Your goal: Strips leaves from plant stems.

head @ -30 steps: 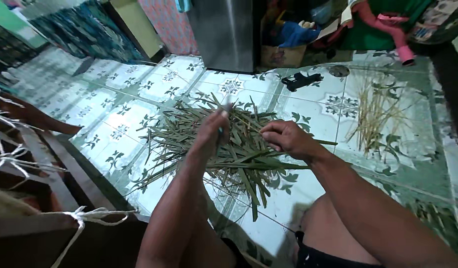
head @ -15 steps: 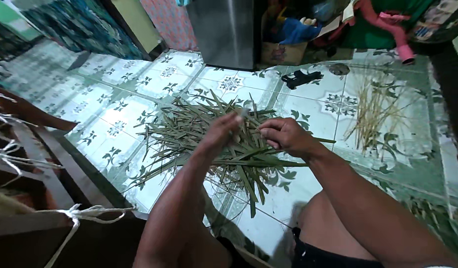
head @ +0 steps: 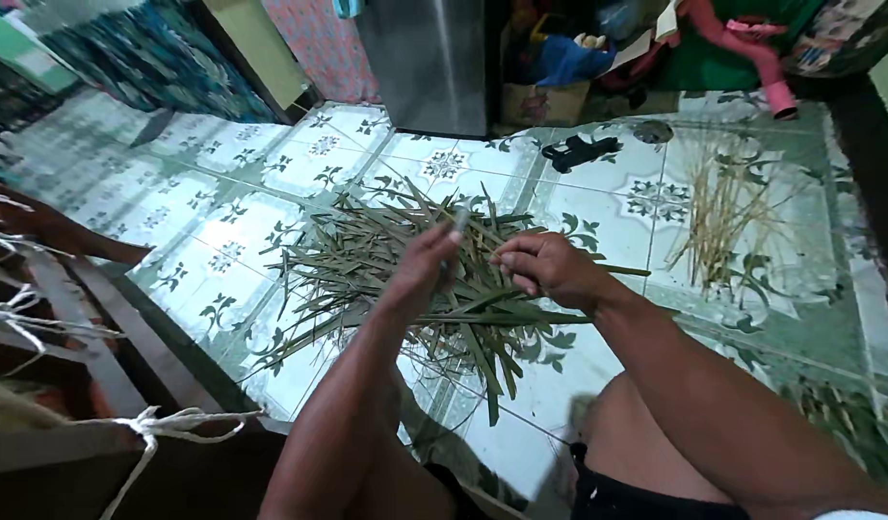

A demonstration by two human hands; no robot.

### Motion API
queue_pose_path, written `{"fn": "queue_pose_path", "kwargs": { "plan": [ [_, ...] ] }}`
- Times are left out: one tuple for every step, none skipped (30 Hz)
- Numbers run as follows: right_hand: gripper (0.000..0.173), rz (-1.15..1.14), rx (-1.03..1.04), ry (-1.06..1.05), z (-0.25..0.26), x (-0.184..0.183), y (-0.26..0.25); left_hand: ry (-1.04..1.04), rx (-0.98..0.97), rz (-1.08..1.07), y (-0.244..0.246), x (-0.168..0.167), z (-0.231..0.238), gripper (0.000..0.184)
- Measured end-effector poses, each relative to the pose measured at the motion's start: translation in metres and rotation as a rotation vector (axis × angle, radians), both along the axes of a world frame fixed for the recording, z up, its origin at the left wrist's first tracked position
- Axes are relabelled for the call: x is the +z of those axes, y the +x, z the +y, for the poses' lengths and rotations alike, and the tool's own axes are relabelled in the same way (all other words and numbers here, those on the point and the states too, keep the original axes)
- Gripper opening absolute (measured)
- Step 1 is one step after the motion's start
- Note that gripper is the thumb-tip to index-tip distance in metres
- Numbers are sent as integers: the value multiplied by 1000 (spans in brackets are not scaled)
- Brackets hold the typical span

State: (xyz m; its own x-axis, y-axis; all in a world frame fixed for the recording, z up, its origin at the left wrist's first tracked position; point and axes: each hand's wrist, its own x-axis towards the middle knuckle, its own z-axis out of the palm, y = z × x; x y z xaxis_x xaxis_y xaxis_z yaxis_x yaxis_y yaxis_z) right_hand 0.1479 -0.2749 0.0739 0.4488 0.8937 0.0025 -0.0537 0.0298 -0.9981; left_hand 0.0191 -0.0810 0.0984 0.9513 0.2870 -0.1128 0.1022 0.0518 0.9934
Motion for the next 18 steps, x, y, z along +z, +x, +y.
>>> {"fn": "queue_pose_path", "kwargs": {
  "plan": [
    [18, 0, -4, -1, 1, -1, 0, 24, -65, 33, -1, -2, -10, 36],
    [19, -3, 2, 0, 0, -1, 1, 45, -107, 46, 0, 1, -15, 34],
    [20, -13, 12, 1, -1, 1, 3, 37, -90, 31, 1, 6, -14, 35],
    [20, -23, 23, -1, -4, 2, 4, 16, -24, -3, 1, 10, -6, 36],
    [20, -31, 34, 4, -5, 1, 5, -18, 53, -46, 2, 14, 6, 38],
    [20, -42, 41, 6, -6, 1, 5, -53, 103, -82, 1, 16, 15, 38],
    [20, -53, 46, 6, -6, -1, 5, -78, 114, -92, 1, 14, 20, 39],
    [19, -69, 48, 5, -5, -3, 5, -78, 86, -78, -1, 9, 19, 40],
    [18, -86, 44, 5, -4, -5, 6, -62, 43, -37, -2, 5, 11, 40],
    [18, -115, 36, 7, -3, -7, 6, -42, -6, 7, -3, 5, 3, 40],
    [17, -149, 33, 9, -4, -7, 8, -39, -31, 25, -3, 7, -1, 40],
    [17, -181, 35, 12, -6, -7, 11, -41, -12, 7, -3, 12, 2, 39],
    [18, -214, 39, 12, -8, -6, 13, -64, 35, -55, -4, 16, 13, 38],
    [18, -238, 46, 10, -10, -6, 15, -100, 75, -133, -6, 20, 26, 38],
    [19, -249, 53, 10, -11, -6, 17, -138, 106, -193, -7, 23, 37, 39],
    [19, -252, 55, 3, -11, -6, 18, -166, 128, -223, -9, 23, 41, 40],
    [18, -247, 56, -18, -11, -7, 19, -185, 147, -229, -11, 22, 41, 40],
    [18, -238, 53, -47, -11, -8, 19, -183, 152, -227, -13, 21, 39, 41]
  ]
}}
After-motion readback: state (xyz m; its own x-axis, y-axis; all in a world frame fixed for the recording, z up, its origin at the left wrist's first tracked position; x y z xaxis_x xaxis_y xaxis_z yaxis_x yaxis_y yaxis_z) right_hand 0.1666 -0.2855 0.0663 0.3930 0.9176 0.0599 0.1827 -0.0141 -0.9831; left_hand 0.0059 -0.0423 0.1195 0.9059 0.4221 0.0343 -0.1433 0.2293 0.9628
